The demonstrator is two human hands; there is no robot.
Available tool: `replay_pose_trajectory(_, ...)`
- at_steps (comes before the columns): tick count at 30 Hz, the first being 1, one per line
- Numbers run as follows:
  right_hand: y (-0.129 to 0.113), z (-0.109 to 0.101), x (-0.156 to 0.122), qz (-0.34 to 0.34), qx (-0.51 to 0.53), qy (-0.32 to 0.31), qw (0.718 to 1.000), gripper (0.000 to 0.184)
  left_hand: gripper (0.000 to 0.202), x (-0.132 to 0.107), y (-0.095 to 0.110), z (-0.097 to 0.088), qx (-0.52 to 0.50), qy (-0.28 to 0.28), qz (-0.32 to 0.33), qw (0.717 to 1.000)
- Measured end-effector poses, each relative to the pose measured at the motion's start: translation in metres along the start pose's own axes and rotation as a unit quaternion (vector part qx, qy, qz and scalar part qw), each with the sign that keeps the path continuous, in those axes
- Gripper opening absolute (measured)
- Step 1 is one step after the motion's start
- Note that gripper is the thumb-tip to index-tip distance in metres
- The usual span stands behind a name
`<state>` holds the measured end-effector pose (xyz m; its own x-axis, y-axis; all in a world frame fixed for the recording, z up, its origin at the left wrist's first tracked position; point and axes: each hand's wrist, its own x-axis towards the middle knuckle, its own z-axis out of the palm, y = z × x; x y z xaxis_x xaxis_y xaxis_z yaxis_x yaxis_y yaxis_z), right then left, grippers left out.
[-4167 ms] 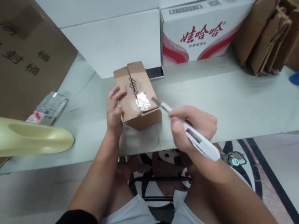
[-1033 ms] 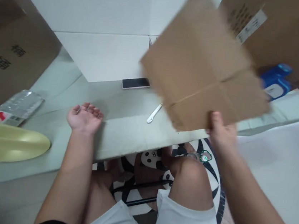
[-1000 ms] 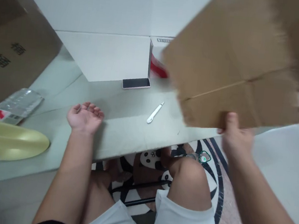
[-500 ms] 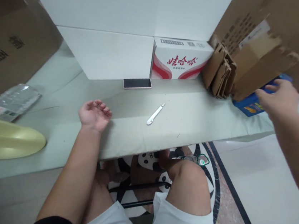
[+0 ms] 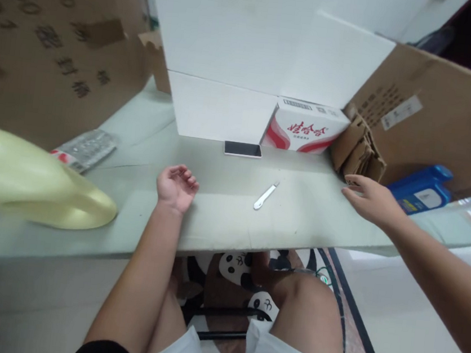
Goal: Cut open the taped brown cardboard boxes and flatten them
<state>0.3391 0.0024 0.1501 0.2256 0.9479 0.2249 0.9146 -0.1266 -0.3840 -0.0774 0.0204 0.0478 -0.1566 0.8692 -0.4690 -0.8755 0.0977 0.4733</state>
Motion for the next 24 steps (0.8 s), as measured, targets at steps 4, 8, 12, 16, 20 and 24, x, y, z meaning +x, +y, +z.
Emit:
replay_pose_trajectory(4, -0.06, 0.034, 0.002, -0.144, -0.052, -0.128, 0.98, 0.025, 0.005, -0.007, 0.018, -0.01, -0.032, 0.008, 0.007, 0.999)
replay_pose_trajectory(8, -0.123, 0.092, -0.005, -0.253, -0.076, -0.219, 0.939, 0.05, 0.013, -0.01, 0.035, -0.018, -0.057, 0.02, 0.009, 0.998)
replay_pose_trajectory(12, -0.182, 0.145, -0.013, -0.355, -0.124, -0.26, 0.889, 0.053, 0.016, -0.013, 0.045, -0.023, -0.08, 0.026, 0.005, 0.996)
replay_pose_trajectory(16, -0.24, 0.175, -0.01, -0.402, -0.128, -0.276, 0.864, 0.055, 0.014, -0.015, 0.051, -0.027, -0.104, 0.032, 0.0, 0.994)
replay_pose_trajectory(20, -0.303, 0.196, 0.011, -0.437, -0.115, -0.265, 0.852, 0.056, 0.012, -0.017, 0.052, -0.029, -0.13, 0.044, -0.004, 0.99)
replay_pose_trajectory(24, -0.372, 0.226, 0.046, -0.449, -0.082, -0.238, 0.857, 0.054, 0.008, -0.014, 0.047, -0.027, -0.147, 0.048, -0.023, 0.988)
